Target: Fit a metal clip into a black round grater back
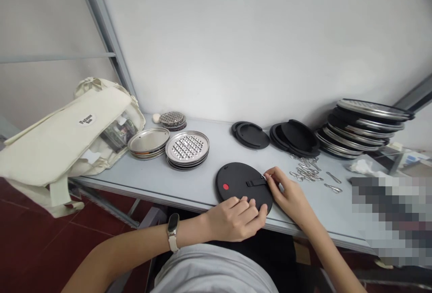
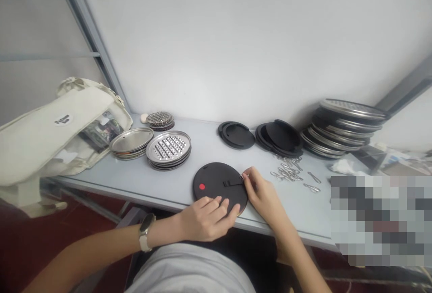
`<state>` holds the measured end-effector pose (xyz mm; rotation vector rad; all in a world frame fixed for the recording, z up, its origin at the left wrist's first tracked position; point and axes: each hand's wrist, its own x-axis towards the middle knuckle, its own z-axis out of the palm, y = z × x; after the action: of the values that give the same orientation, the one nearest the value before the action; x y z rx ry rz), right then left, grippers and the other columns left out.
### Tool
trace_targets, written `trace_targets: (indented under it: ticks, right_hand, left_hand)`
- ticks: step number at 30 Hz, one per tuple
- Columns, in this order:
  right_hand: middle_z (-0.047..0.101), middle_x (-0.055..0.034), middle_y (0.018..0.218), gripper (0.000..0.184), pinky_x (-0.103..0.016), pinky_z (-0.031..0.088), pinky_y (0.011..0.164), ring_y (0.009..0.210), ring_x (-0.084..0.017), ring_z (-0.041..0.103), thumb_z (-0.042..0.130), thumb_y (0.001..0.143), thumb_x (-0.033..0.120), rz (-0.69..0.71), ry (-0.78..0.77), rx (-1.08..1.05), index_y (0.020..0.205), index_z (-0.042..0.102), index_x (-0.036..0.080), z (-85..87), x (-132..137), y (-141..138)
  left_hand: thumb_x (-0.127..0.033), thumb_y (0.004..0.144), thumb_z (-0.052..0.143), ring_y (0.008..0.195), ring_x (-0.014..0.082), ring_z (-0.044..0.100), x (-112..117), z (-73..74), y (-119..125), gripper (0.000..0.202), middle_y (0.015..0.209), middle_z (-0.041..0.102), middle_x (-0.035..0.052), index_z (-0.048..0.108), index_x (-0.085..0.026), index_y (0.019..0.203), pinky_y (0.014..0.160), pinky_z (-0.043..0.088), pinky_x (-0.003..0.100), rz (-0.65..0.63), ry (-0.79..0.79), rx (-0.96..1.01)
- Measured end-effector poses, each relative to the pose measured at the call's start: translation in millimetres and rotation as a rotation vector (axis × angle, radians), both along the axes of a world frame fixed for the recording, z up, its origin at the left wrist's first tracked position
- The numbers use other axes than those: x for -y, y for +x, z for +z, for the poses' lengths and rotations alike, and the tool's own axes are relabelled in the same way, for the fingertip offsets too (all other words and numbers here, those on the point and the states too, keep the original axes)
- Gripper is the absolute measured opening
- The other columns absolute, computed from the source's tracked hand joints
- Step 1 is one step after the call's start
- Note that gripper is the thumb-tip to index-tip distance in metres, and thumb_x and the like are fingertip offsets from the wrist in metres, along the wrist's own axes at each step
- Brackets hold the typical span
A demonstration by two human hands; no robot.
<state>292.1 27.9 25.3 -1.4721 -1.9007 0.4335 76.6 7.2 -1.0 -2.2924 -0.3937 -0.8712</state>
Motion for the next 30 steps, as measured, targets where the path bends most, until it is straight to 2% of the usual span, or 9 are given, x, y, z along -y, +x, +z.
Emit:
trace_targets:
  ticks: [8,19,26,30]
  right_hand:
    - [0.064,0.0016,0.066,0.020,-0.026,0.042,0.058,0.056,-0.016,0.059,0.036,0.099,0.041,0.024,-0.042,-0.003,0.094,0.046,0.024,4.3,2.8,-1.7]
    - [0.056,0.0052,0.058,0.022,-0.025,0.039,0.055,0.049,-0.016,0.054,0.035,0.100,0.045,0.020,-0.093,0.021,0.091,0.042,0.026,4.6,1.9,-3.2]
    - [0.055,0.0049,0.061,0.023,-0.024,0.040,0.056,0.050,-0.015,0.053,0.035,0.100,0.043,0.017,-0.076,0.045,0.088,0.044,0.026,4.3,2.1,-2.2]
    - [0.055,0.0038,0.063,0.024,-0.024,0.041,0.057,0.053,-0.014,0.053,0.036,0.100,0.041,0.011,-0.005,0.077,0.084,0.045,0.025,2.7,2.1,-2.0]
  left_hand:
    - [-0.032,0.094,0.052,0.093,0.0183,0.060,0.8,-0.8,-0.5,0.036,0.104,0.066,0.0095,0.063,-0.013,0.121,0.075,0.042,0.028,0.005,-0.007,-0.025]
    - [-0.030,0.092,0.054,0.092,0.0177,0.061,0.7,0.7,0.8,0.032,0.101,0.067,0.0086,0.066,-0.013,0.118,0.074,0.042,0.027,-0.002,0.002,0.005]
    - [-0.030,0.092,0.056,0.091,0.0175,0.061,0.4,-0.2,0.2,0.032,0.101,0.067,0.0084,0.065,-0.013,0.118,0.074,0.042,0.027,-0.010,0.015,0.005]
    - [-0.033,0.093,0.056,0.093,0.0178,0.061,0.3,-2.0,-0.6,0.034,0.104,0.066,0.0095,0.063,-0.014,0.121,0.076,0.042,0.027,0.015,0.019,-0.037]
